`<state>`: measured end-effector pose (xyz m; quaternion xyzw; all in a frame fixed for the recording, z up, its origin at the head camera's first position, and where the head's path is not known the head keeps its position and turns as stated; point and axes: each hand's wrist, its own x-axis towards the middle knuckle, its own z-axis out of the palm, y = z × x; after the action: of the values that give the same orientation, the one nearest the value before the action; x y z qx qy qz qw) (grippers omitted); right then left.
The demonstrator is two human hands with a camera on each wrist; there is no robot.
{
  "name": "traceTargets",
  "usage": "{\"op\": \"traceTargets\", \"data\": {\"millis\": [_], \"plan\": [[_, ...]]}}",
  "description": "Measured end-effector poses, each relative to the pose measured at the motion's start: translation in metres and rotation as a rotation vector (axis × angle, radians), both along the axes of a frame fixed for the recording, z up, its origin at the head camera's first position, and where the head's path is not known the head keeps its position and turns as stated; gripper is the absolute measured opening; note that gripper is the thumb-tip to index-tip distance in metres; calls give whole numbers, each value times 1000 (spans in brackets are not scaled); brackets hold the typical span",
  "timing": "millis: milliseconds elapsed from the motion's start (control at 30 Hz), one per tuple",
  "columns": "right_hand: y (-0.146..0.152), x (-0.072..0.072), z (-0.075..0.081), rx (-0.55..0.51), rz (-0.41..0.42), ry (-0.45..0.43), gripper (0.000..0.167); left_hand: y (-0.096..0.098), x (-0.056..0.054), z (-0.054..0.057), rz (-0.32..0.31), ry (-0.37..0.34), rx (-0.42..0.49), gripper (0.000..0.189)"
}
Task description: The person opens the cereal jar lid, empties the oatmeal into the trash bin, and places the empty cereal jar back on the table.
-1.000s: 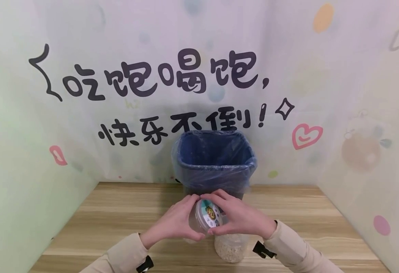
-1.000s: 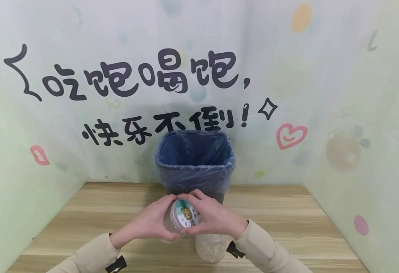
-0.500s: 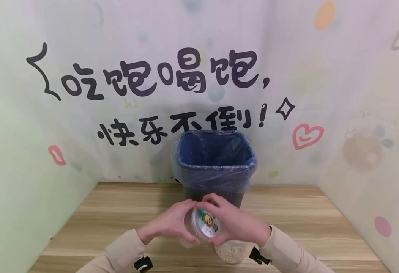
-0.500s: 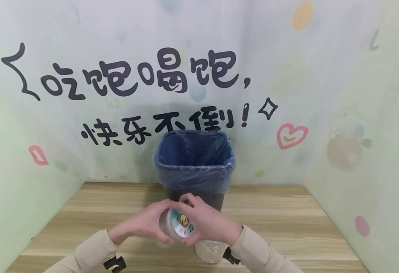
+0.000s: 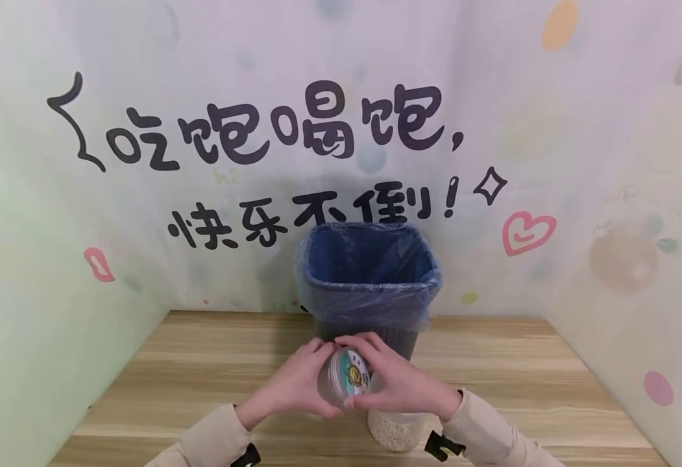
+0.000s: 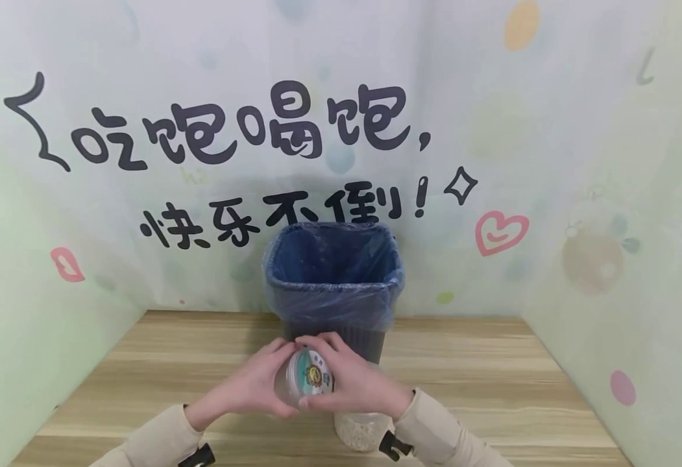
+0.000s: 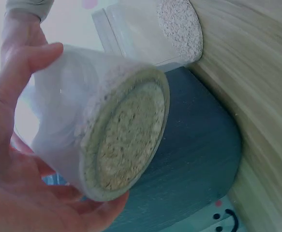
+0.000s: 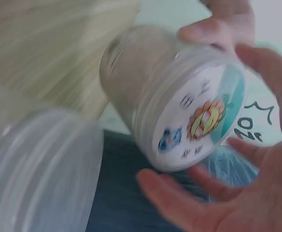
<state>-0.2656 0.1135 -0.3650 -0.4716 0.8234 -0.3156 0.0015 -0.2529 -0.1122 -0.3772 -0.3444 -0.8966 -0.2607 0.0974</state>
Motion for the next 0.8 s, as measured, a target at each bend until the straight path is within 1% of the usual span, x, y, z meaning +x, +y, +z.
{"op": "traceTargets", "data": {"millis": [67, 133, 233, 300, 367, 467, 533, 567, 600, 667, 800], "plan": [[-1, 0, 1, -20, -62, -75, 73, 2, 2, 1, 31, 64, -13, 84], [-2, 1, 2, -24, -111, -121, 68, 5, 4, 2, 57, 110, -26, 84], [-3, 1, 1, -10, -154, -113, 63, 8, 6, 3, 84, 149, -53, 85], [-4, -1, 0, 2, -151, -56, 64, 8, 6, 3, 100, 149, -62, 85], [-2, -2, -2, 4, -118, 22, 66, 8, 6, 3, 109, 122, -55, 86], [-1, -7, -3, -8, -11, 158, 72, 6, 4, 4, 109, 62, -29, 86], [-1, -9, -4, -25, 50, 209, 76, 4, 3, 4, 105, 33, -17, 86], [-1, -10, -4, -37, 68, 217, 79, 4, 2, 5, 102, 28, -13, 86], [-1, -10, -4, -48, 77, 212, 81, 3, 2, 5, 97, 28, -7, 86], [-1, -10, -3, -74, 56, 170, 83, 3, 1, 6, 96, 36, 3, 84], [-3, -6, -1, -114, -63, 9, 75, 4, 1, 8, 111, 72, 19, 82]]}}
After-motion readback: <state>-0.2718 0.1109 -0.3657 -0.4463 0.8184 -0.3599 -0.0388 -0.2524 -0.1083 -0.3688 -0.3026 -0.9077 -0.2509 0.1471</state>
